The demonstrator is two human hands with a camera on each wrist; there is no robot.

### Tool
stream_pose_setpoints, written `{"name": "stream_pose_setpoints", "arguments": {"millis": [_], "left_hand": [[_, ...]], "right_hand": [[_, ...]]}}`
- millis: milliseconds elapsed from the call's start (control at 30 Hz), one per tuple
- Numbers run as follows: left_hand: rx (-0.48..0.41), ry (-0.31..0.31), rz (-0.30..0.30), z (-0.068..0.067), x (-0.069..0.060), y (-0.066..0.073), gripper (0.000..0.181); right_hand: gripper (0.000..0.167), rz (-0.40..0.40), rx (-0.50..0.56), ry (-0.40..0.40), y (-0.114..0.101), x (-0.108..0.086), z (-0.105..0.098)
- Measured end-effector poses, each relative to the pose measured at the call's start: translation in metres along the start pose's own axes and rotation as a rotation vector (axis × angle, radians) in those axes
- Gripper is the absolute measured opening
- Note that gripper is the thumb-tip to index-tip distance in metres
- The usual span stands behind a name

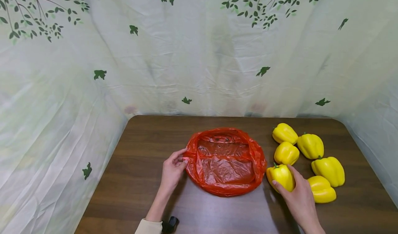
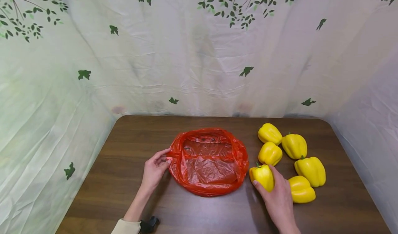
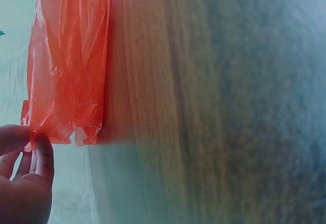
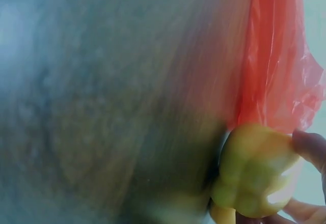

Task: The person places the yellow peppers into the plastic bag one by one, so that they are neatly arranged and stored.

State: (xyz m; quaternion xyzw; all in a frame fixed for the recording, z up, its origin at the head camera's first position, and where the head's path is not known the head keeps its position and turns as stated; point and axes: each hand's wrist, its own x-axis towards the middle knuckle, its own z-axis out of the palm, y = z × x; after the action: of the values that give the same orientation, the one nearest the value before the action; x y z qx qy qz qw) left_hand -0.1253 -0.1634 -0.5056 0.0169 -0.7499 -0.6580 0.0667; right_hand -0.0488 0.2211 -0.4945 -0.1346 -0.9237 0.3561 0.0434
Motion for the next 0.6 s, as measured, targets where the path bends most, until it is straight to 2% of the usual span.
{"name": "stream_pose_setpoints", "arguments": {"millis": [300,500,600], "left_hand": [[-0.015,-0.026,-0.057,0.0,0.0,0.002,0.042],[-0.01,-0.047,-0.054,0.0,-0.004,0.024,0.041],[-0.009,-0.044,-0.058,0.0,-0.005,0.031,0.041]], "right_hand": [[0.086,0.056,0.035,-0.013,-0.003,-0.001,-0.004],[0.087,0.095,0.06,-0.003,-0.005,-0.004,-0.005],[0.088,0.113,0.077,0.021,-0.006,-0.005,-0.005]]}}
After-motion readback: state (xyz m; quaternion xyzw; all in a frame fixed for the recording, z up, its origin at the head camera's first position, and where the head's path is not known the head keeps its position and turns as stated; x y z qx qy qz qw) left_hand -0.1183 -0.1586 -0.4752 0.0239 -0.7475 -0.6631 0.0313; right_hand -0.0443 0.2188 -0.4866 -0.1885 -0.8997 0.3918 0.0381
